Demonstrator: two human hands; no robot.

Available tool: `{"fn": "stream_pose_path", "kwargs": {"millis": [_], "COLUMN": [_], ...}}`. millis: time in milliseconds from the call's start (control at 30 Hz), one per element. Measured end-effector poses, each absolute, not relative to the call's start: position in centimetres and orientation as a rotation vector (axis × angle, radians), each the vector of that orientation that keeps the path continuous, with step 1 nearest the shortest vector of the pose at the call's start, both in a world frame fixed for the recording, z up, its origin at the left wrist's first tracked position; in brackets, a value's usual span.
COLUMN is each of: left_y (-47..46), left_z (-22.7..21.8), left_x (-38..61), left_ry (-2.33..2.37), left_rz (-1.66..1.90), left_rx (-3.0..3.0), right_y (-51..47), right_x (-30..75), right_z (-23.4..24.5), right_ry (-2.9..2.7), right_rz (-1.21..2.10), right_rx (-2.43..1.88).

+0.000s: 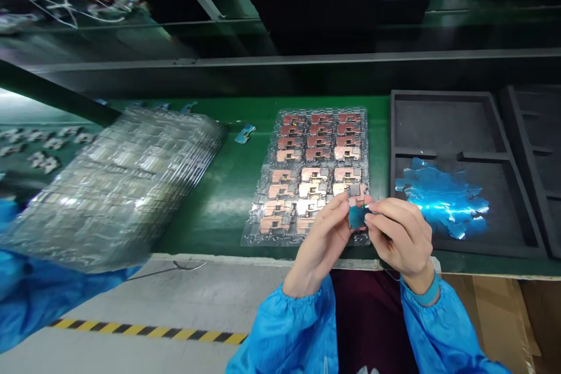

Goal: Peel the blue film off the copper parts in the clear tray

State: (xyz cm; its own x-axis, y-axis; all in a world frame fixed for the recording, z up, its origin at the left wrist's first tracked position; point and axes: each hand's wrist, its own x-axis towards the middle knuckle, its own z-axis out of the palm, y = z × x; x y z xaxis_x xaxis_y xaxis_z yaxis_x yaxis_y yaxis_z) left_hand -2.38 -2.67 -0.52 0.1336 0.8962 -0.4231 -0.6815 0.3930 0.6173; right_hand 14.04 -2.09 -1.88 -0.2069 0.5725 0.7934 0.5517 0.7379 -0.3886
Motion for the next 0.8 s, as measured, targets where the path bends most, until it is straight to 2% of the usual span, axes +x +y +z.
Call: {"fn": "stream_pose_path", "kwargs": {"millis": [500, 667, 800], "left_y": [-1.2, -1.2, -1.7], "left_z": [-0.5, -0.5, -0.7], "left_x": [-2.3, -2.4, -2.1], "left_ry": [0.88, 0.926, 0.939], "left_rz": [1.266, 1.338, 1.346], "left_rx": [0.055, 0.1, 0.189], "right_y": [-4.5, -2.7, -0.4], "right_x": [15.6, 18.3, 21.1], "right_z": [-2.9, -3.6, -3.7], "right_ry": [-1.768, -1.404, -1.528], "right_rz": [0.199, -0.05, -0.043], "right_rx": [-0.823, -1.324, -1.75]}}
